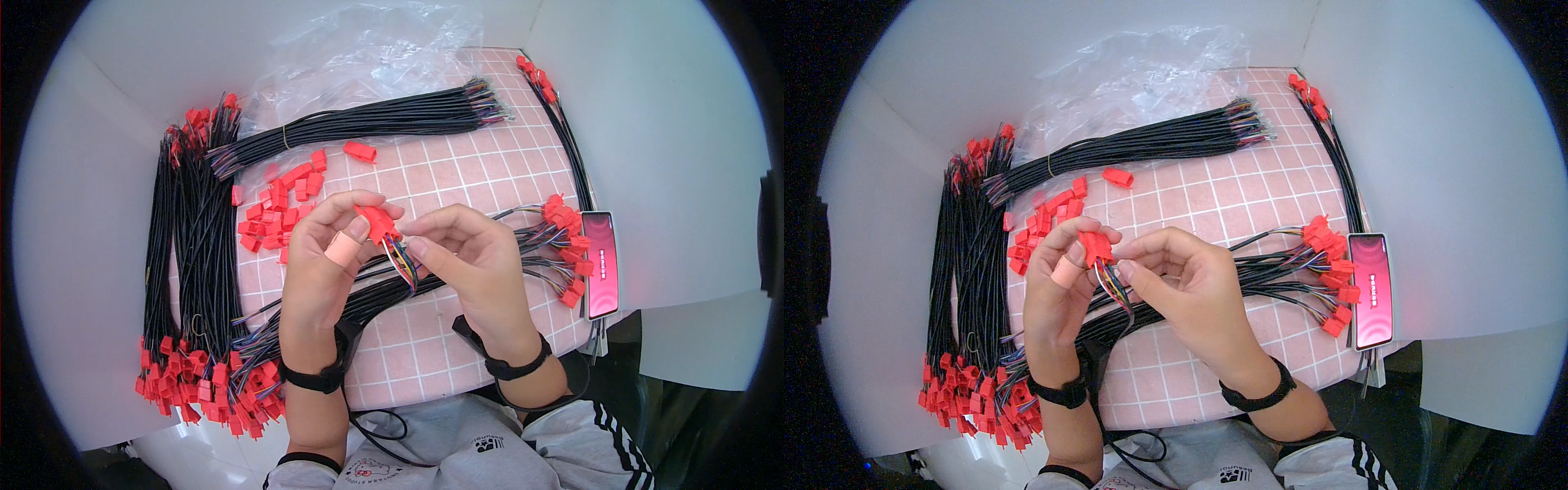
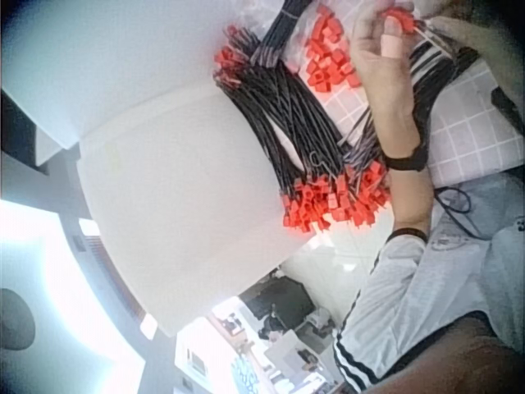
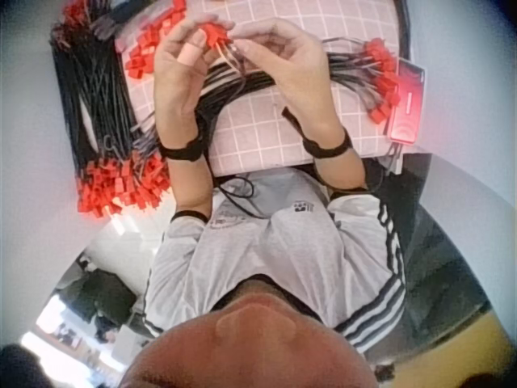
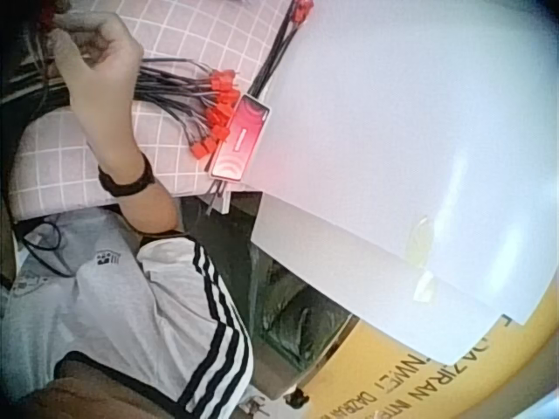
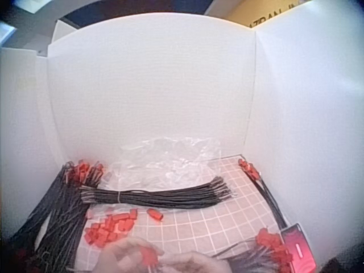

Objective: Inserting multiple colored wires into red electronic connectors.

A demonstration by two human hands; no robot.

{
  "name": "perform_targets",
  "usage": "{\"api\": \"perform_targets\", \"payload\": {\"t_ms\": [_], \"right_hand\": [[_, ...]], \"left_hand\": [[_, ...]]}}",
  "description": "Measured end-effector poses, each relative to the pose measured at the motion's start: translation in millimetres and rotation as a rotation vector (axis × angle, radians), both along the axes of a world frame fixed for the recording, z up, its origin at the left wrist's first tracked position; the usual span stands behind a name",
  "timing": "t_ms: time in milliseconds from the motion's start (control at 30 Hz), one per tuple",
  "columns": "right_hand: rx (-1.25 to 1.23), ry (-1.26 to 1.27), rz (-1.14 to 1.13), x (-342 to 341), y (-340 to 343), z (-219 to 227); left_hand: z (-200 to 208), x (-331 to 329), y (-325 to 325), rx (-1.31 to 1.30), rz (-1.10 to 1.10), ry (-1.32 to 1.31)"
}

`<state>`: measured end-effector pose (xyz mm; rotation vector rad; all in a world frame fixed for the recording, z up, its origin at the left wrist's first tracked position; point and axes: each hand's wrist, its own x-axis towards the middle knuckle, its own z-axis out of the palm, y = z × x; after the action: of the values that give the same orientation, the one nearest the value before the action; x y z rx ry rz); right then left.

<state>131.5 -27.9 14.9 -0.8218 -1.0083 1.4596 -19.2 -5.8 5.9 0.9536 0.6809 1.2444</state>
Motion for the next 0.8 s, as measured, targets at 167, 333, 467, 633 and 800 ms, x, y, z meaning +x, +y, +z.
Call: {"api": "perform_targets", "payload": {"t_ms": [167, 333, 467, 633, 800], "right_hand": [[0.169, -0.292, -0.209, -6.6, -3.8, -3.8], [0.428, -0.439, -0.434, -7.7, -4.1, -7.9], [0.456, -0.479, -0.432, -9.3, -5.4, -6.1], [0.56, -0.621, -0.43, -7.4, -5.6, -1.5], [0.565, -0.603, -0.419, -8.3, -4.8, -2.7]], "left_hand": [[-0.5, -2.1, 0.3, 0.005, 0.006, 0.009], [-1.1, -1.4, 1.0, -0.009, 0.047, -0.01], [-0.6, -2.2, 0.7, 0.009, 0.043, 0.002], [-2.8, -0.3, 1.0, 0.02, 0.06, -0.017], [-1.6, 0.7, 0.5, 0.029, 0.05, 0.0]]}}
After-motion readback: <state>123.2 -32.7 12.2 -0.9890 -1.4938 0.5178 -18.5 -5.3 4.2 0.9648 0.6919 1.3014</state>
